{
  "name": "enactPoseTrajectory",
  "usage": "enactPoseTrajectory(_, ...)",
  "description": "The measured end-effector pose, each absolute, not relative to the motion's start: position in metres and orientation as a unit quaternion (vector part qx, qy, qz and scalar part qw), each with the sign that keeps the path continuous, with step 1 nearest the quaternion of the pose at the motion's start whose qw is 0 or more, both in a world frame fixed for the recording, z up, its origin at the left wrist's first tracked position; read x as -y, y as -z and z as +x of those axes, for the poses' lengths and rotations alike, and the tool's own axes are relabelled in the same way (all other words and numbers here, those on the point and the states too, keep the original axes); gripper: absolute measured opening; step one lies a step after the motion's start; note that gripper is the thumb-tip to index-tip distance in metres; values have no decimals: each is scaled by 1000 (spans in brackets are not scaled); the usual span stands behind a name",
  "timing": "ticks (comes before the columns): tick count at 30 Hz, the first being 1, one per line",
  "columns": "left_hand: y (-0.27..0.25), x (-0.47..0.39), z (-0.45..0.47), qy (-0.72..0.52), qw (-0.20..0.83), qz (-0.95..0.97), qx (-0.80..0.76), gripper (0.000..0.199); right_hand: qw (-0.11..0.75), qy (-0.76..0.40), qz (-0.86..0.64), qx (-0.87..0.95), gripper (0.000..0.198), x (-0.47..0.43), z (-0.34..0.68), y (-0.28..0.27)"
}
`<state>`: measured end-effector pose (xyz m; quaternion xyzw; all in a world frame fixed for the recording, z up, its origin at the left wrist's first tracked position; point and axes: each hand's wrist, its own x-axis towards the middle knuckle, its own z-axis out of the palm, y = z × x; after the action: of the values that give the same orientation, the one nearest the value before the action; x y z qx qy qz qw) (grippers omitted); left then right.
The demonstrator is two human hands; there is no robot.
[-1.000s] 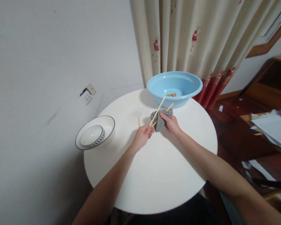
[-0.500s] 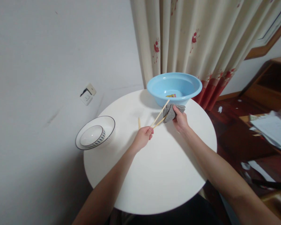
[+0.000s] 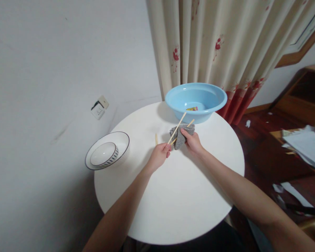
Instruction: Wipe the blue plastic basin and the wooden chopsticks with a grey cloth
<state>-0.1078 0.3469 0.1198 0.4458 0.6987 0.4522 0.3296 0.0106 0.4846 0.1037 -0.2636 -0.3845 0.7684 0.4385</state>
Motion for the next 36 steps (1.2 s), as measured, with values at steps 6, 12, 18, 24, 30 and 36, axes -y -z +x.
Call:
enactPoseTrajectory(6,-119,-345,-108,-446,334,446,-701,39,492,-749,-280,343,43,-503,14,-106)
enactPoseTrajectory(12,-121,-343,-108,-436,336,447,-705,37,555,-722,-292,292,40,-523,23,-112)
enactPoseTrajectory(18,-124,-342,-107,-430,335,450,-707,36,576,-718,-288,264,39,-528,27,-113)
enactPoseTrajectory(24,-121,-343,-111,-431,330,452,-708,36,576,-732,-262,251,36,-527,24,-110)
enactPoseTrajectory(30,-122,-344,-111,-447,334,451,-697,33,522,-767,-214,305,39,-509,19,-110)
enactPoseTrajectory(36,-127,-346,-107,-473,340,442,-682,32,480,-766,-231,360,43,-496,15,-108)
